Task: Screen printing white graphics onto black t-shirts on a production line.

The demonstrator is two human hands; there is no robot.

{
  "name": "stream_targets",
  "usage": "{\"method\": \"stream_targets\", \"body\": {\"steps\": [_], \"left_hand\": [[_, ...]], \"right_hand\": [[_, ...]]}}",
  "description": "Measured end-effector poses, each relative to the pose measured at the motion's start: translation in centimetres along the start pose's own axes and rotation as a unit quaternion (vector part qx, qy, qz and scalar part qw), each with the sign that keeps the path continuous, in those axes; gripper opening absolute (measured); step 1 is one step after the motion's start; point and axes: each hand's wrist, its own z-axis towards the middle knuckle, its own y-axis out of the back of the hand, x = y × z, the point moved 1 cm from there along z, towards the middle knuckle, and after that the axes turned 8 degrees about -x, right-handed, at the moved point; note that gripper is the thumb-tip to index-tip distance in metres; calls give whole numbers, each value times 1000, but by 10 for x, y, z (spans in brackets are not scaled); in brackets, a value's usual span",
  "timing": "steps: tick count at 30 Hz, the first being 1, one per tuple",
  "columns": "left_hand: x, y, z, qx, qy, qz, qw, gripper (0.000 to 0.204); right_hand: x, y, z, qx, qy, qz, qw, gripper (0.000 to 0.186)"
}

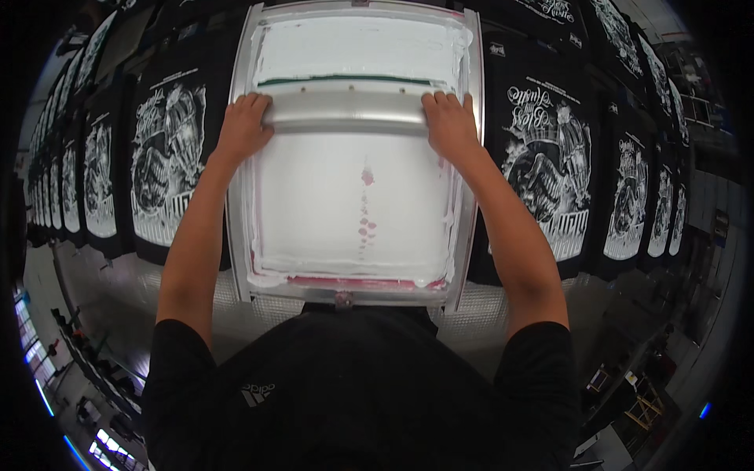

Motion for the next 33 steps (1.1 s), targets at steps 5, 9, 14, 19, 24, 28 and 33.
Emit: {"method": "stream_targets", "body": {"steps": [5,9,14,19,24,28,33], "left_hand": [[-39,85,-106,31,-2,-76,997,39],[-86,145,-201,110,9,-102,989,42],[-119,144,-270,99,29,-124,987,41],[-119,129,-282,64,28,-128,989,40],[-114,101,-291,-17,20,-100,995,43],[-70,59,-194,-4,21,-90,996,43],[-18,20,-65,-51,23,-81,995,41]], "right_hand": [[43,114,-91,110,-39,177,977,35],[86,166,-193,97,-33,221,970,39],[129,165,-259,110,-70,212,969,39],[131,152,-263,177,-82,190,962,41],[136,136,-261,118,-85,164,976,46],[92,91,-181,55,-74,148,985,49],[30,43,-61,-21,-51,114,992,35]]}}
